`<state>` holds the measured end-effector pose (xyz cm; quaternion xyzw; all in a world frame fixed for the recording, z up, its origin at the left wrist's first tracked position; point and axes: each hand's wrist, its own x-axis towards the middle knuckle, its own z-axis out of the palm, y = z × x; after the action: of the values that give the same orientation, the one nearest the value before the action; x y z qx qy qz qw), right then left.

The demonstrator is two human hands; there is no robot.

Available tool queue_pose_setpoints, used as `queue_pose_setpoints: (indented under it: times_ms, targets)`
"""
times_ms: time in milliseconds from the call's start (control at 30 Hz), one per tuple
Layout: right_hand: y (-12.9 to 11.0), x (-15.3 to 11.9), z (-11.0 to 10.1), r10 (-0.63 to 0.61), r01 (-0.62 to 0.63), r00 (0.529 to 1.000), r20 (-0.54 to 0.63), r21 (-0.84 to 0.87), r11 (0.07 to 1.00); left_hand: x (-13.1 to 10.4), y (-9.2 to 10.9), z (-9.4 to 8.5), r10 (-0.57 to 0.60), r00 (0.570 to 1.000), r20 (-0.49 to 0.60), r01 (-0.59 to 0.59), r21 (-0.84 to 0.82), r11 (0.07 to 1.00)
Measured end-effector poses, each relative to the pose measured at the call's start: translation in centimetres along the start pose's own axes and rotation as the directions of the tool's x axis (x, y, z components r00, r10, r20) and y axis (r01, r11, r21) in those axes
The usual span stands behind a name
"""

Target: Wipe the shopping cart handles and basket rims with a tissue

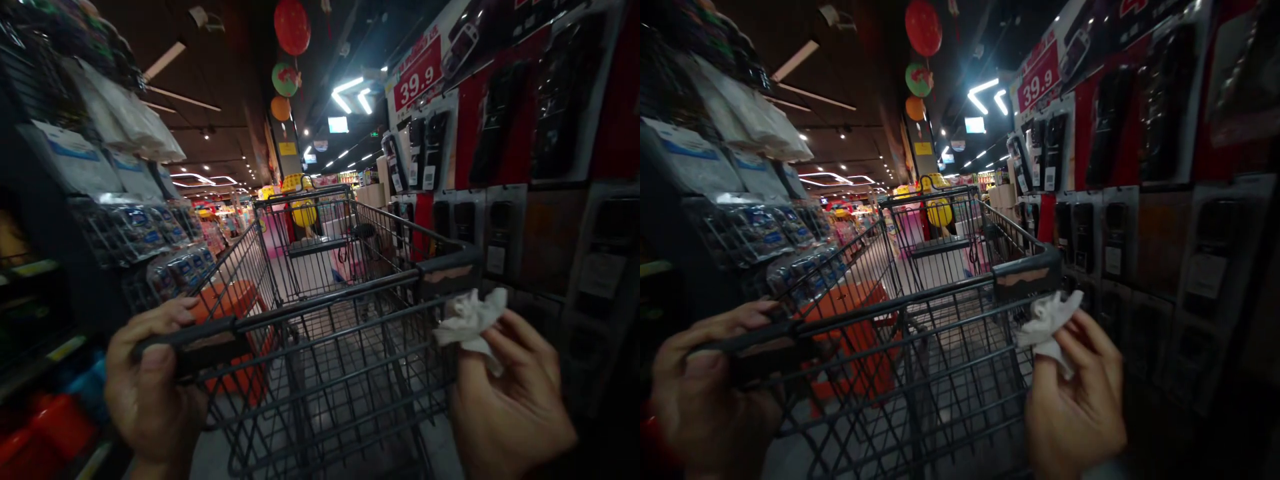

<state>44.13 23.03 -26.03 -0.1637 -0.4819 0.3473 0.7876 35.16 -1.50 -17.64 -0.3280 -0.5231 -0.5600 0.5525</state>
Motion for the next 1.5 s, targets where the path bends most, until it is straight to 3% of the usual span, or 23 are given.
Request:
queue_pose_setpoints:
  times_ms: [67, 167, 367, 500, 633, 767, 833, 900, 967, 1033, 1100, 1267, 1400, 1500]
  targets:
    - [-0.4, -0.9, 0.3, -0.063, 0.058, 0.991, 0.115, 0.044, 0.997, 0.1, 0.4, 0.1, -0.022, 1.0, 0.007, 0.022, 0.029, 0.999]
    - [-0.8, -1.8, 0.5, -0.127, 0.115, 0.978, 0.167, 0.078, 0.99, 0.1, 0.8, 0.1, -0.079, 0.996, 0.033, 0.076, 0.075, 0.994]
    - [-1.7, -2.5, 0.3, -0.076, 0.056, 0.963, 0.259, 0.083, 0.995, -0.1, -0.1, 0.1, -0.048, 0.999, -0.005, 0.048, 0.033, 0.998]
    - [-3.3, -4.0, 0.6, -0.18, 0.134, 0.915, 0.361, 0.149, 0.98, -0.2, -0.4, 0.0, -0.034, 0.999, -0.015, 0.035, 0.04, 0.999]
    - [-5.3, -5.4, 1.0, -0.192, 0.09, 0.893, 0.407, 0.256, 0.962, -0.2, 0.5, 0.4, -0.104, 0.994, 0.021, 0.101, 0.097, 0.99]
    - [-8.0, -8.6, 1.6, -0.259, 0.064, 0.833, 0.489, 0.379, 0.923, 0.1, 0.9, 0.6, -0.035, 0.999, 0.001, 0.035, 0.119, 0.992]
    - [-9.2, -11.0, 2.0, -0.297, 0.099, 0.826, 0.48, 0.395, 0.913, 0.3, 0.8, 0.6, -0.031, 0.999, 0.018, 0.028, 0.119, 0.992]
    - [-9.7, -13.2, 2.4, -0.381, 0.178, 0.78, 0.496, 0.409, 0.895, 0.3, 0.6, 0.5, -0.023, 1.0, 0.02, 0.021, 0.098, 0.995]
    - [-9.5, -14.3, 2.6, -0.498, 0.267, 0.699, 0.512, 0.46, 0.847, 0.2, 0.4, 0.4, 0.008, 1.0, -0.001, -0.008, 0.064, 0.998]
    - [-8.8, -13.8, 2.6, -0.564, 0.305, 0.638, 0.525, 0.5, 0.81, 0.2, 0.2, 0.2, 0.01, 1.0, 0.009, -0.011, 0.062, 0.998]
    - [-8.0, -12.0, 2.4, -0.567, 0.289, 0.637, 0.523, 0.519, 0.804, 0.1, 0.0, 0.1, -0.013, 0.999, 0.046, 0.009, 0.089, 0.996]
    - [-5.7, -5.9, 1.2, -0.443, 0.205, 0.733, 0.516, 0.453, 0.867, 0.0, -0.2, -0.2, 0.024, 0.998, 0.054, -0.029, 0.091, 0.995]
    - [-3.8, -3.4, 0.4, -0.365, 0.172, 0.753, 0.548, 0.372, 0.912, -0.5, -0.4, -0.6, -0.027, 0.996, 0.083, 0.012, 0.177, 0.984]
    - [-2.5, -2.5, 0.0, -0.338, 0.196, 0.779, 0.527, 0.308, 0.931, -1.8, 0.2, -1.6, 0.067, 0.995, -0.075, -0.037, 0.347, 0.937]
